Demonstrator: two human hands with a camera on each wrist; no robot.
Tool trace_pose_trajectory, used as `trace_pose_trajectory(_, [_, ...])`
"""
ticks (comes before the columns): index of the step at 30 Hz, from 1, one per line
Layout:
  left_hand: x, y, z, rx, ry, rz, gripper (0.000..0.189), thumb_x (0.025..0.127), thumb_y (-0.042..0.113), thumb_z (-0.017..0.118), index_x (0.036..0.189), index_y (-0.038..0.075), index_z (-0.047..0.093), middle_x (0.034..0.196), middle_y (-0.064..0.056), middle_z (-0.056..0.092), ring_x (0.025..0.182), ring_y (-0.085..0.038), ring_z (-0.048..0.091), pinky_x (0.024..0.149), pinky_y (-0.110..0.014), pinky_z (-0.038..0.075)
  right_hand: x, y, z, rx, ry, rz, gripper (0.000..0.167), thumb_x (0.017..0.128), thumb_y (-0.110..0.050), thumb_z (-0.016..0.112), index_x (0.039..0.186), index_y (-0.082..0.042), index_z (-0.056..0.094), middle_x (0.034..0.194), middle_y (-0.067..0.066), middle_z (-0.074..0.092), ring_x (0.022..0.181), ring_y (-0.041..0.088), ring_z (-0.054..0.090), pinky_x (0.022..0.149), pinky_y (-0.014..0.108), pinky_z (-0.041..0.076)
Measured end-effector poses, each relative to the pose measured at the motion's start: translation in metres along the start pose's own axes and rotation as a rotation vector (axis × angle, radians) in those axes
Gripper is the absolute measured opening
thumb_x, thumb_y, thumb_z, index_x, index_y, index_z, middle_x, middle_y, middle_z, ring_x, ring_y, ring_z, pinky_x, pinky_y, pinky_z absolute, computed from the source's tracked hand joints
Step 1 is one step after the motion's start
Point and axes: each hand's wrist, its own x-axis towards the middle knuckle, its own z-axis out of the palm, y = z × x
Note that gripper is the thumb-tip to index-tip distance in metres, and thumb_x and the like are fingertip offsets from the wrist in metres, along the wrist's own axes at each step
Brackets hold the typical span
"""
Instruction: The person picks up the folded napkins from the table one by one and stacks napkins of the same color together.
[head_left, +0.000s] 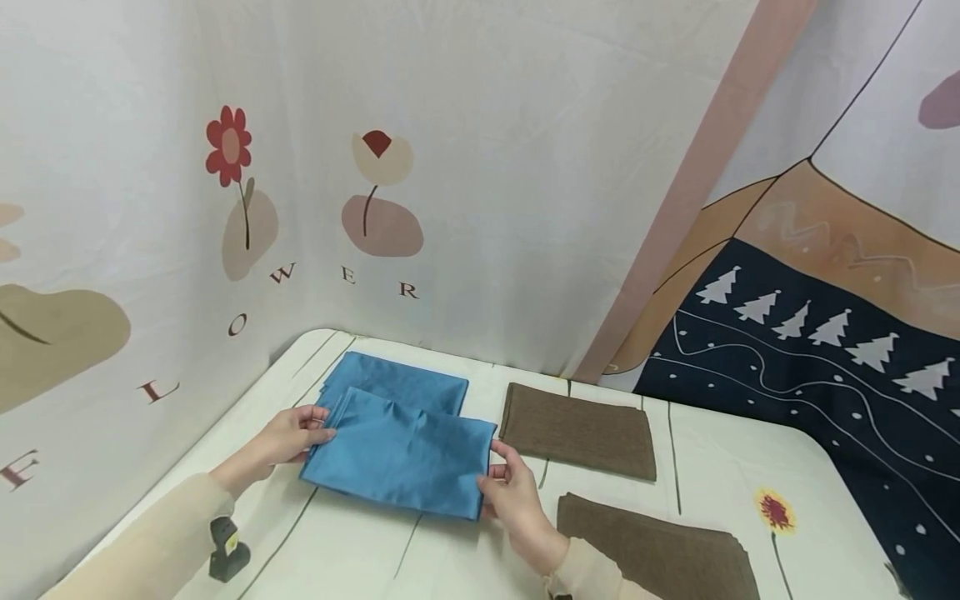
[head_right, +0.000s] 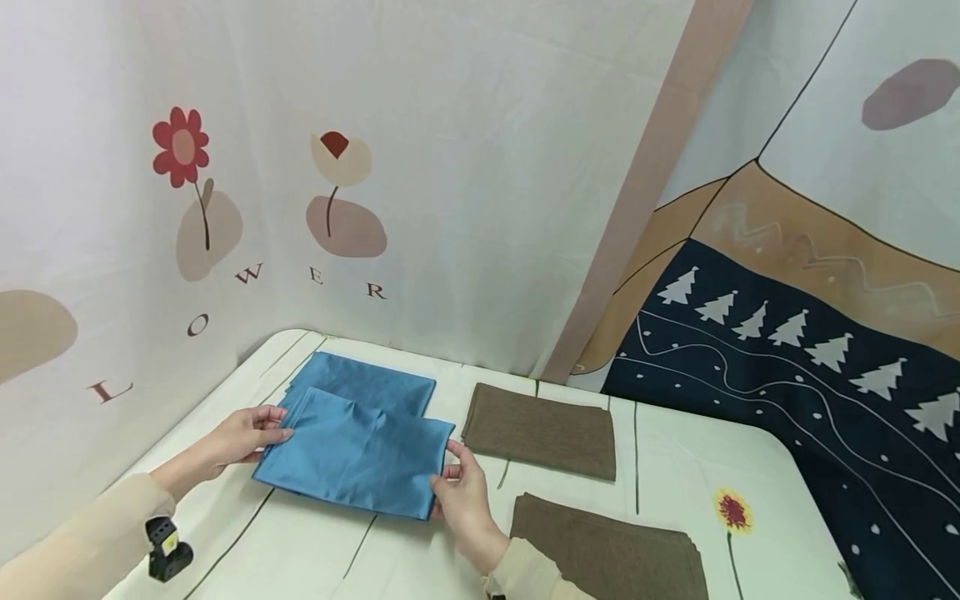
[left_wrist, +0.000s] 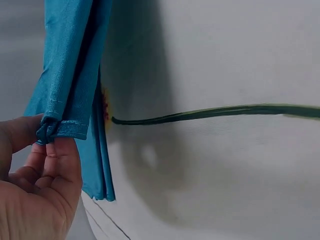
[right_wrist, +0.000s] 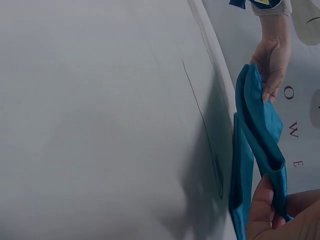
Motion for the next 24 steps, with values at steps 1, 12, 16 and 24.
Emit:
trace_pose_trajectory(1, [0.001, 0.001, -0.001, 0.004, 0.002, 0.005, 0.034, 0.091, 0.013, 0.059, 0.116, -0.006, 0.047, 0.088, -0.003, 0.047, 0.075, -0.015, 0.047, 0.061, -0.029, 0.047, 0.002, -0.002, 0.0, 0.0, 0.001, -0.003, 0.06, 0.087, 0.003, 0.055, 0.142, -0.003, 0.033, 0.094, 0.005, 0.049, 0.073, 0.012, 0.052, 0.056, 0.028, 0.049])
trace_pose_trajectory(12, [0.021, 0.009, -0.006, 0.011, 0.017, 0.033, 0.031, 0.092, 0.013, 0.058, 0.115, -0.006, 0.047, 0.086, -0.002, 0.047, 0.073, -0.014, 0.047, 0.061, -0.029, 0.048, 0.015, -0.013, 0.001, -0.019, 0.023, -0.054, 0.057, 0.089, 0.004, 0.054, 0.142, -0.004, 0.034, 0.095, 0.007, 0.048, 0.077, 0.015, 0.052, 0.056, 0.031, 0.05])
trace_pose_trajectory(16, [0.029, 0.011, -0.008, 0.02, 0.028, 0.037, 0.032, 0.092, 0.013, 0.058, 0.115, -0.006, 0.047, 0.087, -0.003, 0.047, 0.075, -0.014, 0.048, 0.063, -0.03, 0.049, 0.021, -0.016, 0.002, -0.018, 0.038, -0.051, 0.056, 0.088, 0.004, 0.054, 0.141, -0.005, 0.037, 0.094, 0.006, 0.048, 0.077, 0.015, 0.052, 0.057, 0.031, 0.05])
trace_pose_trajectory(24, [0.04, 0.016, -0.011, 0.026, 0.039, 0.056, 0.033, 0.092, 0.011, 0.057, 0.118, -0.007, 0.047, 0.088, -0.003, 0.048, 0.075, -0.014, 0.048, 0.063, -0.027, 0.048, 0.036, -0.022, 0.004, -0.019, 0.046, -0.032, 0.055, 0.089, 0.004, 0.052, 0.141, -0.008, 0.037, 0.094, 0.006, 0.046, 0.076, 0.016, 0.05, 0.056, 0.028, 0.048])
